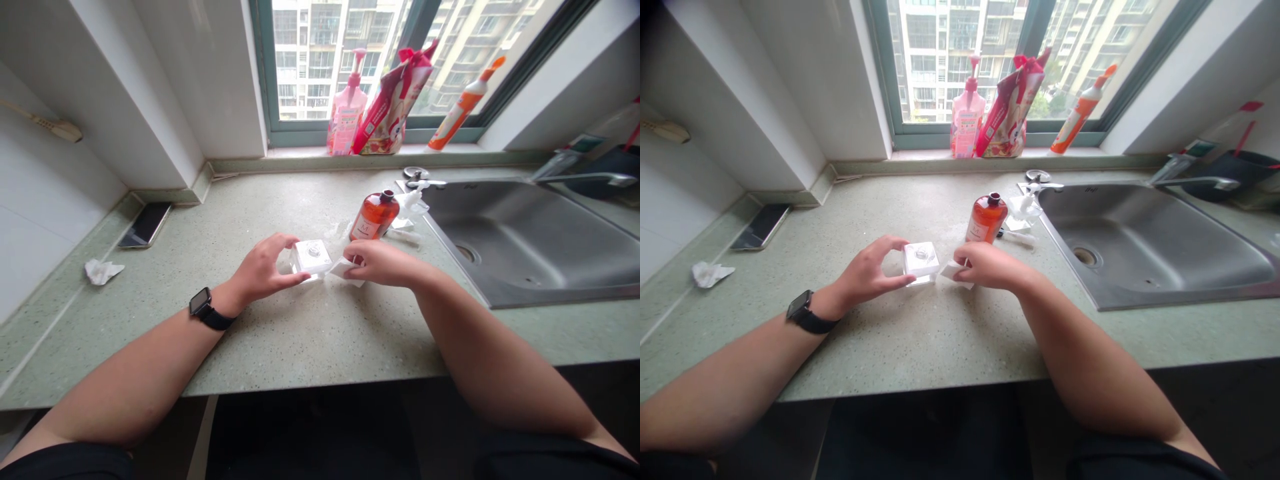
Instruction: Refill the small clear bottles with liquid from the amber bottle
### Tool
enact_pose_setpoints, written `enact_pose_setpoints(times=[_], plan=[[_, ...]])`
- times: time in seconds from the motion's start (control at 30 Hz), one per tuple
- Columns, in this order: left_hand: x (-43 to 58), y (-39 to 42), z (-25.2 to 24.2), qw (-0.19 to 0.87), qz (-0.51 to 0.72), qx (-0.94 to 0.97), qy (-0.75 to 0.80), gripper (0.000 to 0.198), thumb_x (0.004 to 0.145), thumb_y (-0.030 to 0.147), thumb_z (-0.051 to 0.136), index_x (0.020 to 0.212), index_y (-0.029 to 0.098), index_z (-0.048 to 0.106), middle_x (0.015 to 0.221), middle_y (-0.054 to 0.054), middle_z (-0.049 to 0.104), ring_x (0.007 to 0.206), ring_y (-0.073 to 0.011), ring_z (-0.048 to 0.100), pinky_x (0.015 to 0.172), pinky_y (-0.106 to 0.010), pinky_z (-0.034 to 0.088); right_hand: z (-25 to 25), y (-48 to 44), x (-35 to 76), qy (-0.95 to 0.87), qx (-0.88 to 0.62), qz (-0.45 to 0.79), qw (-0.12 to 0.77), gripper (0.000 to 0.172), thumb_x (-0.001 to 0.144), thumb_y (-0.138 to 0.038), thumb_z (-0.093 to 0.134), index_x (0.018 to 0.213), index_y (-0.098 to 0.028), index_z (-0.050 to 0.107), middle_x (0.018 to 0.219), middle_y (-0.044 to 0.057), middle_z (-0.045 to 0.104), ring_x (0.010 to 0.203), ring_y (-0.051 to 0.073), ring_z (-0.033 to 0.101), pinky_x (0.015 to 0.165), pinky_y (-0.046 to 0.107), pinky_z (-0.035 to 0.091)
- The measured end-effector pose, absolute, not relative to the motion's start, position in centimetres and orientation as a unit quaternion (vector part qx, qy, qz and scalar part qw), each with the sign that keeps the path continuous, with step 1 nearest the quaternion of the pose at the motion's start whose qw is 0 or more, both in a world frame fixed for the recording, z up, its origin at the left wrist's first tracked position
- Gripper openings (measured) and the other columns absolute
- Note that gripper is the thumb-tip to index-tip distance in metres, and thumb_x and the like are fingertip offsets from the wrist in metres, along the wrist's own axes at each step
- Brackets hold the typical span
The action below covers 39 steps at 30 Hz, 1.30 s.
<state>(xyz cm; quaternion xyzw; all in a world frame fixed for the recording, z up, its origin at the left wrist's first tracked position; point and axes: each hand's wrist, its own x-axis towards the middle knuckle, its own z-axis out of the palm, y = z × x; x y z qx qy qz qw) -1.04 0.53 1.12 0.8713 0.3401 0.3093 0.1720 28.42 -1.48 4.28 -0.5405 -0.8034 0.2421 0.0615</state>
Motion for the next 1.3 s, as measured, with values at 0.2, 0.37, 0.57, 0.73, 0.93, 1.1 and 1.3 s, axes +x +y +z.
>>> enact_pose_setpoints(times=[0.2,0.37,0.57,0.73,0.93,1.1,1.3], plan=[[-1.0,0.5,1.0,0.172,0.318,0.873,0.327,0.056,0.087,0.052,0.083,0.127,0.021,0.060,0.121,-0.010,0.072,0.112,-0.0281,0.071,0.100,-0.045,0.058,4.7,-1.6,28.8,-0.741,-0.539,0.312,0.251,0.027,0.090,-0.052,0.070,0.091,-0.025,0.068,0.079,0.000,0.068,0.071,0.017,0.061,0.063,0.033,0.045],[-1.0,0.3,1.1,0.154,0.321,0.882,0.309,0.060,0.086,0.054,0.084,0.129,0.021,0.060,0.123,-0.011,0.072,0.113,-0.0288,0.071,0.099,-0.045,0.058,4.9,-2.1,27.4,-0.738,-0.501,0.200,0.404,0.024,0.093,-0.049,0.070,0.092,-0.025,0.071,0.089,0.003,0.072,0.080,0.018,0.064,0.073,0.035,0.053],[-1.0,0.1,1.0,0.109,0.327,0.895,0.281,0.064,0.087,0.058,0.082,0.134,0.021,0.059,0.127,-0.013,0.071,0.118,-0.0309,0.068,0.103,-0.048,0.057,4.1,-2.9,26.0,-0.795,-0.430,0.067,0.423,0.011,0.098,-0.033,0.067,0.098,-0.028,0.076,0.091,0.003,0.072,0.083,0.018,0.067,0.077,0.036,0.056],[-0.9,0.0,0.8,0.080,0.339,0.900,0.261,0.065,0.087,0.059,0.081,0.134,0.021,0.059,0.125,-0.013,0.072,0.117,-0.0315,0.069,0.102,-0.049,0.058,3.4,-3.0,25.8,-0.845,-0.345,0.071,0.403,0.017,0.100,-0.023,0.064,0.110,-0.027,0.078,0.094,0.003,0.072,0.083,0.016,0.069,0.074,0.032,0.057],[-0.9,0.0,0.8,0.049,0.348,0.903,0.245,0.066,0.087,0.061,0.081,0.132,0.019,0.059,0.120,-0.013,0.074,0.113,-0.0313,0.070,0.108,-0.053,0.055,3.7,-3.0,25.8,-0.869,-0.304,0.076,0.383,0.020,0.102,-0.022,0.063,0.117,-0.024,0.077,0.101,0.006,0.076,0.089,0.017,0.071,0.078,0.033,0.059],[-0.9,0.1,0.7,0.020,0.345,0.911,0.224,0.069,0.087,0.063,0.080,0.133,0.017,0.058,0.122,-0.014,0.075,0.114,-0.0314,0.072,0.116,-0.056,0.051,4.2,-3.3,25.7,-0.880,-0.285,0.088,0.370,0.021,0.104,-0.024,0.064,0.119,-0.026,0.078,0.101,0.006,0.076,0.089,0.016,0.070,0.080,0.032,0.058],[-0.9,0.1,0.9,0.017,0.337,0.914,0.224,0.067,0.088,0.065,0.078,0.133,0.019,0.059,0.121,-0.012,0.075,0.113,-0.0296,0.073,0.118,-0.055,0.049,4.5,-3.6,25.6,-0.888,-0.286,0.080,0.351,0.019,0.104,-0.025,0.062,0.113,-0.025,0.079,0.100,0.006,0.074,0.088,0.017,0.068,0.079,0.033,0.056]])
